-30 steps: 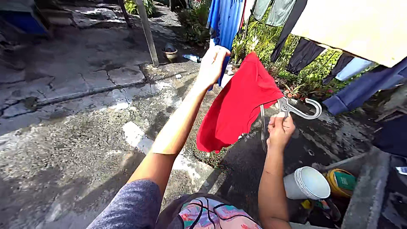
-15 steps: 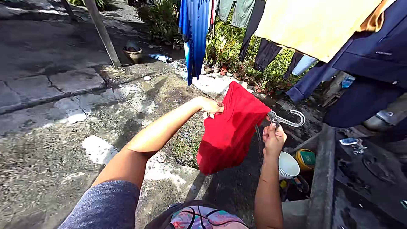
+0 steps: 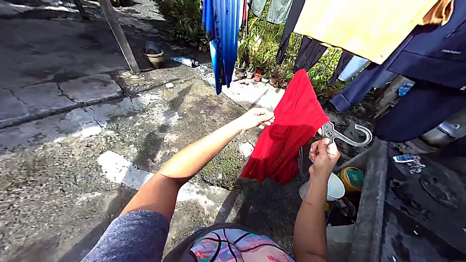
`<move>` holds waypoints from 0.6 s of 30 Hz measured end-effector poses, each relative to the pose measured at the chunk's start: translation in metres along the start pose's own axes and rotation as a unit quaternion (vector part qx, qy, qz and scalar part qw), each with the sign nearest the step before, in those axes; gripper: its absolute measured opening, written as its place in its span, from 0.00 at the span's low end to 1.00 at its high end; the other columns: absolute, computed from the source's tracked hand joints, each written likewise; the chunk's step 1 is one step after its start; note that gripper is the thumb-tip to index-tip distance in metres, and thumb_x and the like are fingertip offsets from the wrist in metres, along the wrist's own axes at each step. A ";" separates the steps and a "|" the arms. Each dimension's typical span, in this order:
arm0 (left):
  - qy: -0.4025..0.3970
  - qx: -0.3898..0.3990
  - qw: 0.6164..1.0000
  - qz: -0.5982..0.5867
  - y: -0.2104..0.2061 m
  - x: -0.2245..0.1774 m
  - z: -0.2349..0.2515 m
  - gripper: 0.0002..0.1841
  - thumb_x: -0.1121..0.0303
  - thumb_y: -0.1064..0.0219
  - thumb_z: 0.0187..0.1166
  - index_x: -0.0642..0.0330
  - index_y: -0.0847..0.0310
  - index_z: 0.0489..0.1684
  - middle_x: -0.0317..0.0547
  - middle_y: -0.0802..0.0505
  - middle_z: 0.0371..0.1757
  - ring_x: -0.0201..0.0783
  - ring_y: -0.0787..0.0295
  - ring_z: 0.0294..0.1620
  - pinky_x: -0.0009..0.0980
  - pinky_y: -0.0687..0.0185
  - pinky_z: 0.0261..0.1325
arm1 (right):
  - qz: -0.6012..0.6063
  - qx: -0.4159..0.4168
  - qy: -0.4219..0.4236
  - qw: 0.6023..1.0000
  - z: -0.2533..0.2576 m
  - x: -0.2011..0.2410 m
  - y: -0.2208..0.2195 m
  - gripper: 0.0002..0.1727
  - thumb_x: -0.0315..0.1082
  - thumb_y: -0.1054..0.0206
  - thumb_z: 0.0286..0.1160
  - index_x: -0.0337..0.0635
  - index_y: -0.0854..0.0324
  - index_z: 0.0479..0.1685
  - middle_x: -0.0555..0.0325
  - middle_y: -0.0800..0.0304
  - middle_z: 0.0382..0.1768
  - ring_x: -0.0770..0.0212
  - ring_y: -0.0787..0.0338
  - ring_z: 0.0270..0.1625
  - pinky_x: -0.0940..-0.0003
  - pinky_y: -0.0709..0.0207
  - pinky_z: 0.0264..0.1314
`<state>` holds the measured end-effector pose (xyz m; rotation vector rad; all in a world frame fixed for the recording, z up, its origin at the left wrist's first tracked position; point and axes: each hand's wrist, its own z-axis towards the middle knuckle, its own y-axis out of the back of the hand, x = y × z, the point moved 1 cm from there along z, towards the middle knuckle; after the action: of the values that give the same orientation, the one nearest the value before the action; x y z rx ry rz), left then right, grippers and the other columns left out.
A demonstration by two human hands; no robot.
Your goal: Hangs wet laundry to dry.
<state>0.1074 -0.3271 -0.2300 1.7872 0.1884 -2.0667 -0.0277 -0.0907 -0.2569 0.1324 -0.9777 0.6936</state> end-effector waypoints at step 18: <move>0.063 -0.011 0.998 0.013 0.047 -0.054 0.015 0.08 0.69 0.37 0.86 0.56 0.22 0.58 0.35 0.09 0.39 0.23 0.15 0.33 0.19 0.20 0.34 | -0.095 -0.026 0.073 0.993 0.021 -0.019 0.050 0.14 0.34 0.50 0.93 0.48 0.20 0.40 0.78 0.23 0.19 0.82 0.29 0.18 0.86 0.33 0.21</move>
<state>0.1170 -0.3637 -0.1675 1.8976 0.2200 -1.9283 -0.0791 -0.0691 -0.2699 0.1259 -0.8306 0.4961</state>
